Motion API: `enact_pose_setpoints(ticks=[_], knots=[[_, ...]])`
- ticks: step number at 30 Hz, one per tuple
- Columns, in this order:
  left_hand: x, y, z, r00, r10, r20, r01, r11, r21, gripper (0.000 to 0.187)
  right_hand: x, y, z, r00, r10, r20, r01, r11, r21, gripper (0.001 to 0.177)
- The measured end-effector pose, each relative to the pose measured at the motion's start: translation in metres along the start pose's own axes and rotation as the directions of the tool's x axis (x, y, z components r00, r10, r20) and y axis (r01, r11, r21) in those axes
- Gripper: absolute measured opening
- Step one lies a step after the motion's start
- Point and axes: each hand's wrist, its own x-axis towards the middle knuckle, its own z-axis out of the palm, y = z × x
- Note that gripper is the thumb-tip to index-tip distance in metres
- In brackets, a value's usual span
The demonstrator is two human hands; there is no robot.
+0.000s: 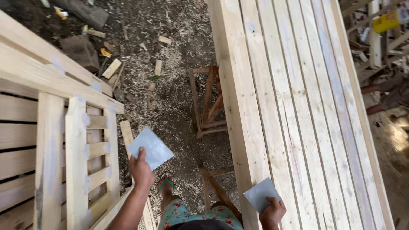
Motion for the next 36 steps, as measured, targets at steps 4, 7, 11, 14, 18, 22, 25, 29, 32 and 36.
enact_pose_setpoints(ticks=[4, 7, 11, 14, 18, 22, 25, 29, 32, 36], knots=[[-0.023, 0.040, -0.038, 0.990, 0.067, -0.126, -0.068, 0.998, -0.010, 0.041, 0.017, -0.041, 0.032, 0.493, -0.662, 0.565, 0.835, 0.176, -0.522, 0.023], [-0.019, 0.068, -0.023, 0.982, 0.074, -0.174, -0.048, 0.988, 0.147, 0.038, 0.026, -0.065, 0.068, 0.679, -0.572, 0.461, 0.734, 0.499, -0.461, 0.020], [-0.001, 0.091, 0.031, 0.993, 0.051, -0.106, -0.033, 0.987, 0.158, 0.035, 0.036, -0.090, 0.112, 0.900, -0.035, 0.434, -0.216, 0.830, 0.515, 0.025], [0.024, 0.102, 0.102, 0.990, 0.107, 0.091, -0.114, 0.991, 0.071, 0.037, 0.062, -0.120, 0.149, 0.868, -0.003, 0.497, -0.241, 0.872, 0.426, 0.040], [0.064, 0.113, 0.192, 0.977, 0.090, 0.194, -0.101, 0.994, 0.045, 0.039, 0.116, -0.149, 0.224, 0.831, 0.017, 0.556, -0.091, 0.990, 0.106, 0.054], [0.125, 0.137, 0.275, 0.978, 0.053, 0.203, -0.103, 0.965, 0.242, 0.038, 0.195, -0.187, 0.349, 0.363, -0.606, 0.708, 0.911, 0.389, -0.134, 0.056], [0.177, 0.176, 0.322, 0.991, 0.086, 0.102, -0.124, 0.876, 0.466, 0.035, 0.233, -0.212, 0.447, 0.788, 0.079, 0.611, 0.438, 0.626, -0.646, 0.076], [0.232, 0.228, 0.383, 0.929, 0.235, 0.285, -0.295, 0.937, 0.189, 0.029, 0.268, -0.244, 0.554, 0.680, 0.209, 0.703, 0.609, 0.373, -0.700, 0.084], [0.262, 0.257, 0.404, 0.940, 0.250, 0.234, -0.294, 0.939, 0.179, 0.029, 0.279, -0.252, 0.601, 0.663, 0.297, 0.687, 0.640, 0.250, -0.726, 0.092], [0.321, 0.273, 0.426, 0.949, 0.237, 0.209, -0.287, 0.922, 0.258, 0.035, 0.280, -0.251, 0.633, 0.672, 0.362, 0.646, 0.645, 0.145, -0.751, 0.096]])
